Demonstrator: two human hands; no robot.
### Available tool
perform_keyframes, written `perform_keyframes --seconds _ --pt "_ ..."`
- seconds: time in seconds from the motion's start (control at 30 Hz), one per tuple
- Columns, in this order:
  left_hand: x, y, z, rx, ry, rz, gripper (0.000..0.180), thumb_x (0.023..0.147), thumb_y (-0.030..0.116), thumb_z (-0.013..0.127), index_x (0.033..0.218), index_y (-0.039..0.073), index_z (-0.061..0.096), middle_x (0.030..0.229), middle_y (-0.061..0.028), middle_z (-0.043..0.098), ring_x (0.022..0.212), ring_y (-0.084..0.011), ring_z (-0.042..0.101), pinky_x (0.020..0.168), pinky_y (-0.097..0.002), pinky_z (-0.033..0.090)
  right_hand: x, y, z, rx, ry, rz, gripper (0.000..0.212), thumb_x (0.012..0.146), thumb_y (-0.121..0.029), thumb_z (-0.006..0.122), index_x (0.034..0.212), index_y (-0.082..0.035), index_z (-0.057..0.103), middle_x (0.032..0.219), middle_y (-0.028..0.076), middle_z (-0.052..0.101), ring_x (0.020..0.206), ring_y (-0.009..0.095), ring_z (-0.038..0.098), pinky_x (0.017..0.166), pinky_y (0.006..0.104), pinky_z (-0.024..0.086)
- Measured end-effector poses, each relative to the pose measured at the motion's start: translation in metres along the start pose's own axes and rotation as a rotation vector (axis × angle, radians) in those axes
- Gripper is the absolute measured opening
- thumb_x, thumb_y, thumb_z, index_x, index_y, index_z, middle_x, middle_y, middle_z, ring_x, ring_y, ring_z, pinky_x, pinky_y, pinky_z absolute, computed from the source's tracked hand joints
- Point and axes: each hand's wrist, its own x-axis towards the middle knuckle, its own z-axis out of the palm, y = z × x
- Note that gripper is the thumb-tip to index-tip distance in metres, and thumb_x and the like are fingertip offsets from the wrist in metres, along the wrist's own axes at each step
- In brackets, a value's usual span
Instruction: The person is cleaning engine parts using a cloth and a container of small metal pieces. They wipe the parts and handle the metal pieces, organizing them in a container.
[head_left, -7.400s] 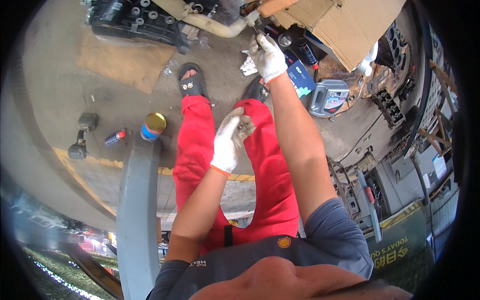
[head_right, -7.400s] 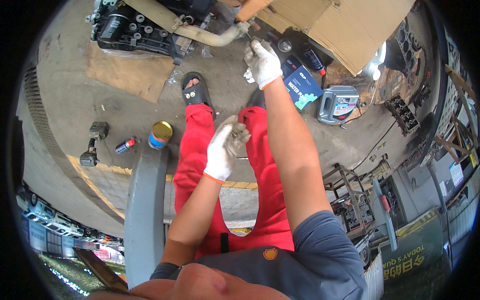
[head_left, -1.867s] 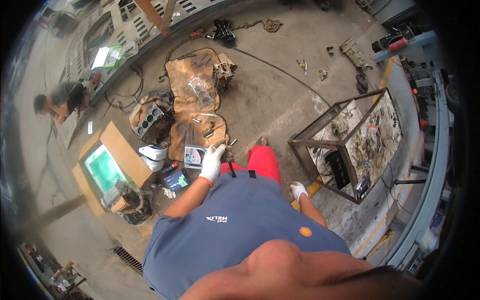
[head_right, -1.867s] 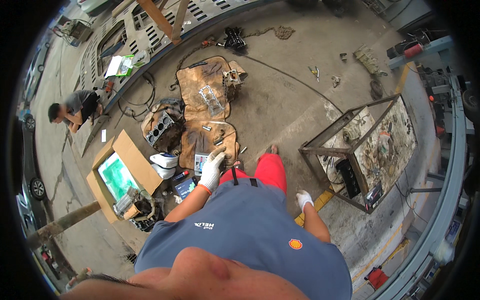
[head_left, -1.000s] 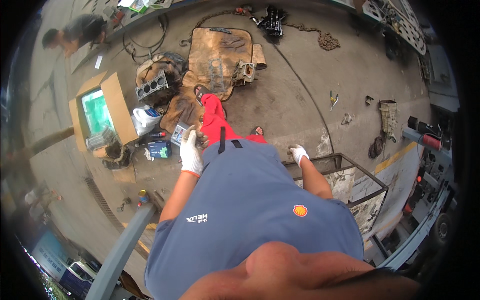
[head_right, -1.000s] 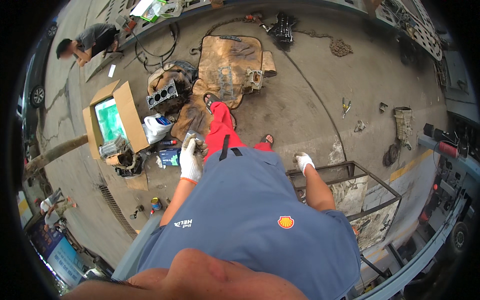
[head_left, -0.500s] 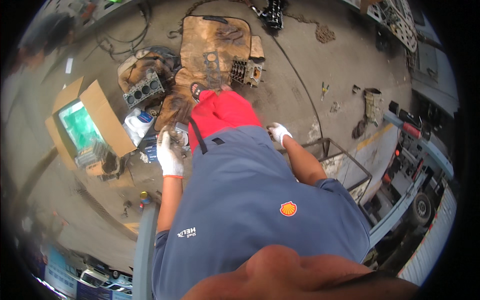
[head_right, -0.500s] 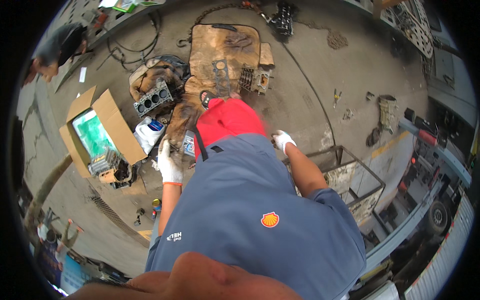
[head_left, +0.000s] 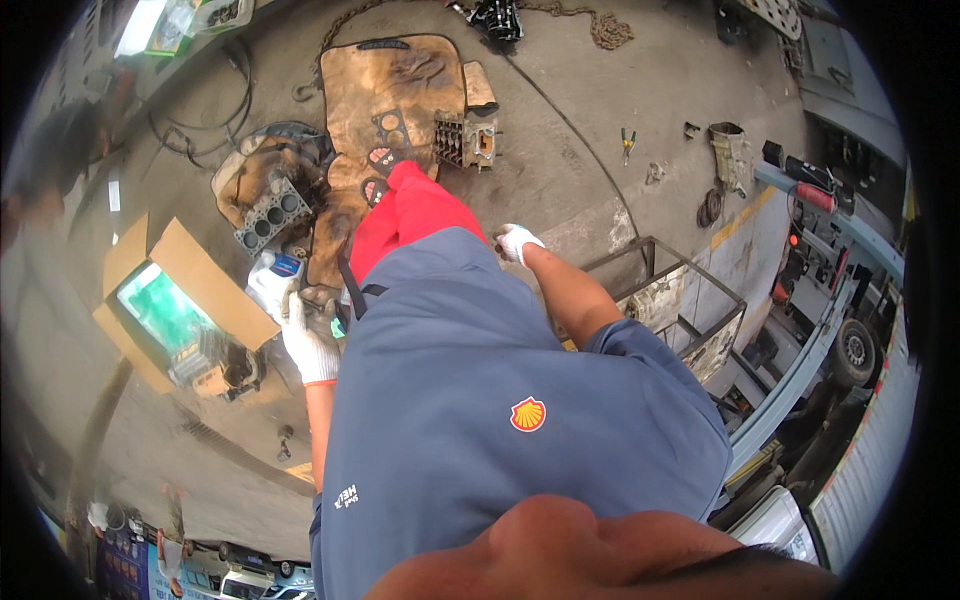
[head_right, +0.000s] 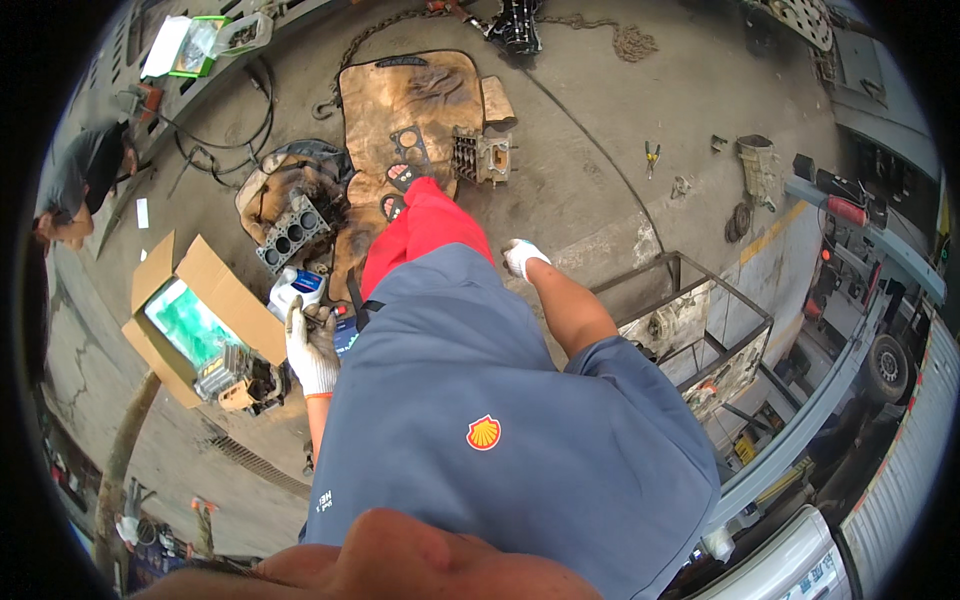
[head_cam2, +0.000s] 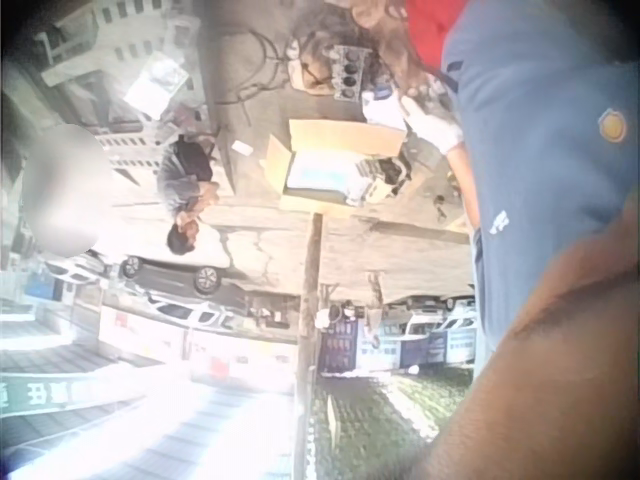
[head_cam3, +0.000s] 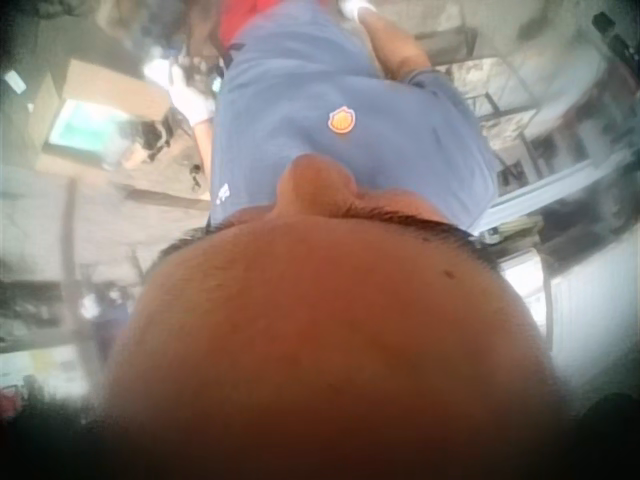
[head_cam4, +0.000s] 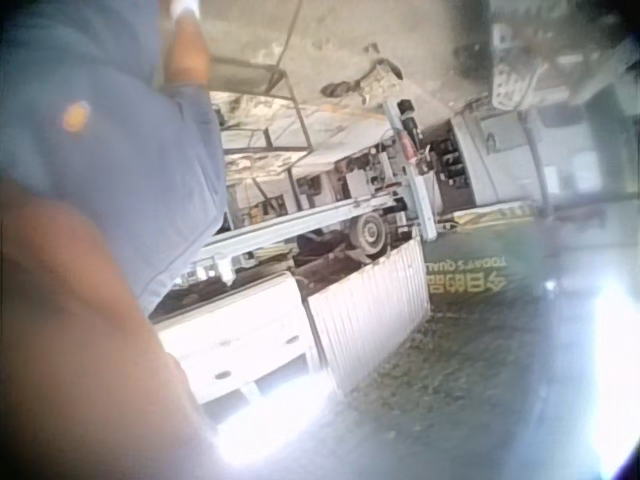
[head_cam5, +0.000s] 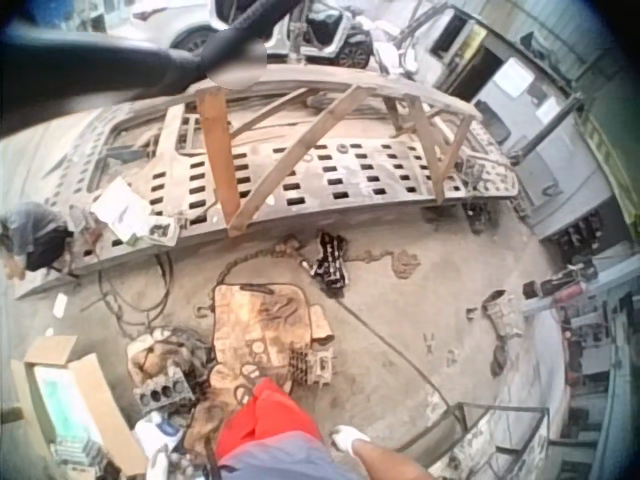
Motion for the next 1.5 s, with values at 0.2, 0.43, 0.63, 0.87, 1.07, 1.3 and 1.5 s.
perform_keyframes --seconds 0.2,0.43,0.63,0.87,1.07,1.3,1.5 --pt "0.008 -0.014 -0.026 -0.052 -0.102 0.012 0.037 0.108 0.021 0.062 0.143 0.009 0.058 0.104 -0.0047 0.068 0.092 -0.0192 0.066 0.083 -0.0386 0.056 0.005 0.014 -0.017 -0.033 -0.013 -0.024 0.03 0.098 -0.007 0.056 0.124 -0.004 0.071 0.093 0.016 0.071 0.078 0.026 0.067 0.064 0.0426 0.056" --pt "0.019 -0.03 -0.068 -0.173 -0.164 -0.029 0.033 0.107 0.022 0.063 0.137 0.009 0.059 0.103 -0.0046 0.066 0.095 -0.0195 0.064 0.086 -0.0412 0.055 0.005 0.005 -0.011 -0.333 0.08 -0.087 0.027 0.097 -0.018 0.062 0.115 -0.003 0.075 0.097 0.017 0.077 0.084 0.032 0.072 0.076 0.0463 0.056" --pt "0.016 -0.005 -0.083 -0.17 -0.185 0.015 0.038 0.108 0.022 0.063 0.142 0.007 0.054 0.106 -0.0061 0.066 0.094 -0.0204 0.065 0.08 -0.0355 0.057 0.02 -0.014 0.004 -0.452 0.004 -0.083 0.031 0.098 -0.012 0.059 0.125 -0.006 0.074 0.092 0.015 0.075 0.076 0.028 0.071 0.065 0.042 0.057" --pt "0.036 0.0 -0.087 -0.143 -0.067 -0.032 0.037 0.107 0.023 0.064 0.14 0.008 0.056 0.103 -0.0058 0.066 0.093 -0.02 0.068 0.081 -0.0348 0.059 -0.015 -0.079 0.02 -0.614 0.054 -0.208 0.032 0.099 -0.015 0.059 0.127 -0.006 0.073 0.104 0.015 0.078 0.084 0.027 0.073 0.074 0.0404 0.059" --pt "0.056 0.016 -0.045 -0.093 -0.135 -0.059 0.037 0.107 0.023 0.063 0.14 0.007 0.056 0.102 -0.0055 0.066 0.092 -0.0207 0.064 0.083 -0.0384 0.054 -0.035 -0.056 0.019 -0.271 0.053 -0.101 0.022 0.094 -0.015 0.066 0.111 -0.005 0.077 0.097 0.019 0.077 0.085 0.029 0.073 0.074 0.0434 0.057" --pt "0.09 0.043 -0.001 -0.029 -0.11 -0.052 0.029 0.106 0.019 0.063 0.132 0.01 0.056 0.105 -0.0058 0.066 0.092 -0.0181 0.065 0.079 -0.0361 0.057 -0.02 -0.06 0.006 -0.677 0.017 -0.166 0.028 0.088 -0.018 0.071 0.114 -0.01 0.076 0.116 0.015 0.077 0.105 0.037 0.073 0.087 0.0454 0.058" --pt "0.114 0.083 0.06 -0.069 -0.003 -0.012 0.024 0.105 0.014 0.061 0.129 0.011 0.056 0.099 -0.0062 0.066 0.085 -0.0192 0.064 0.071 -0.036 0.056 -0.015 -0.173 -0.019 -1.075 -0.073 -0.397 0.033 0.09 -0.029 0.065 0.109 -0.006 0.079 0.12 0.024 0.074 0.115 0.042 0.069 0.094 0.0469 0.055"
